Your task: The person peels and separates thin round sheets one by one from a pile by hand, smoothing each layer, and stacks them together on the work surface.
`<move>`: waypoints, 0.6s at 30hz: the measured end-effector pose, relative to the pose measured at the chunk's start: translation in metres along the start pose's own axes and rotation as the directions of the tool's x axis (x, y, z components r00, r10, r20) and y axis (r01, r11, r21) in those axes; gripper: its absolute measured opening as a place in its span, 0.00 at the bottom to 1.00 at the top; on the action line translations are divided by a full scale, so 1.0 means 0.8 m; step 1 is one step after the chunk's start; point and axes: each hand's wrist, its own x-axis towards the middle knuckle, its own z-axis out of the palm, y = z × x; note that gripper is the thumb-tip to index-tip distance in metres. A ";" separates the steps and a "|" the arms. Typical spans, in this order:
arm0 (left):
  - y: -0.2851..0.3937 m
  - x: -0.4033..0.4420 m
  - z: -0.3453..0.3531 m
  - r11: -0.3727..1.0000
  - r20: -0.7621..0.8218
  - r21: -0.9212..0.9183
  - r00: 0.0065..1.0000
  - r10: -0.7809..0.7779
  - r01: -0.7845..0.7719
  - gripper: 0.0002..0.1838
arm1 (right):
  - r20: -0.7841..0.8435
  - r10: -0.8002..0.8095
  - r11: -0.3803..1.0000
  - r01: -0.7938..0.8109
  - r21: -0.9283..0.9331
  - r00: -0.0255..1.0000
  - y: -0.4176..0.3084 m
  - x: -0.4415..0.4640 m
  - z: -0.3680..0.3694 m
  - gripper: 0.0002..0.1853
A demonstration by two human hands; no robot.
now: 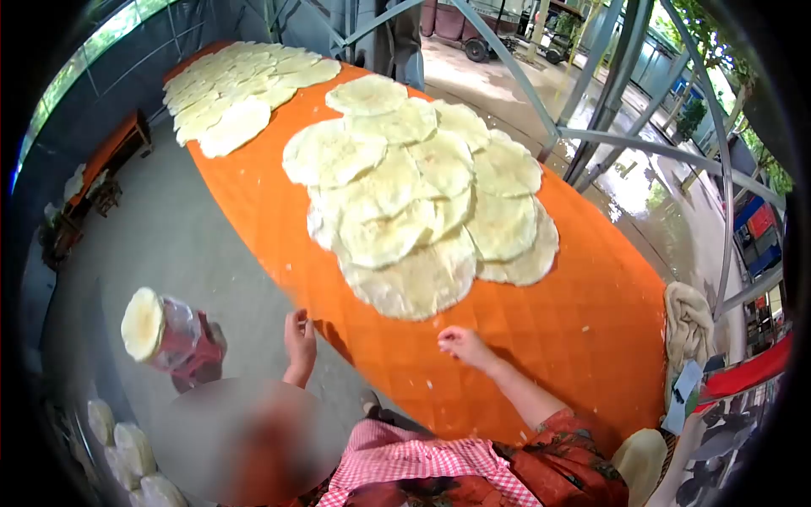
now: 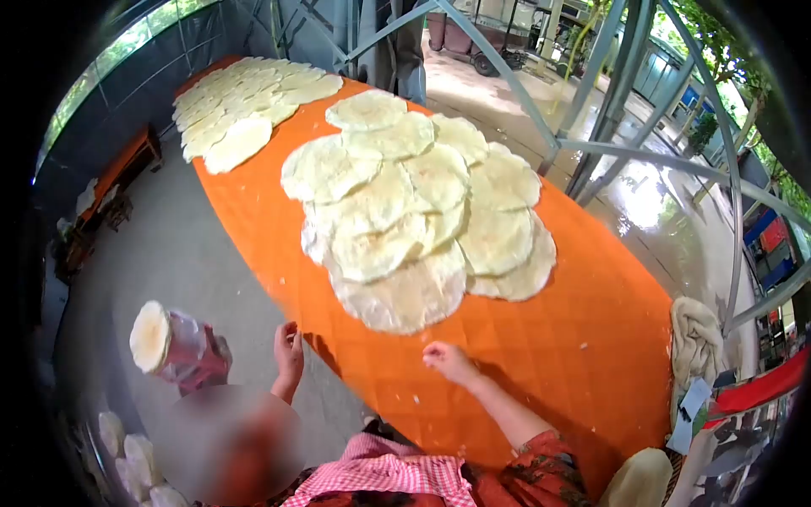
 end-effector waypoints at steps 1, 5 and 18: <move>0.015 0.052 0.004 1.000 0.029 -0.018 0.999 0.024 -0.024 0.08 | 0.031 0.035 0.999 -0.035 -0.011 0.999 -0.020 0.024 0.015 0.09; 0.004 0.155 0.015 1.000 0.178 -0.028 0.984 0.020 -0.015 0.09 | 0.148 0.227 0.961 -0.197 -0.193 0.963 -0.129 0.116 0.035 0.07; -0.165 0.740 0.076 0.758 0.152 0.461 0.882 0.445 -0.462 0.15 | -0.228 -0.435 0.761 0.220 -0.610 0.871 -0.247 0.766 0.028 0.07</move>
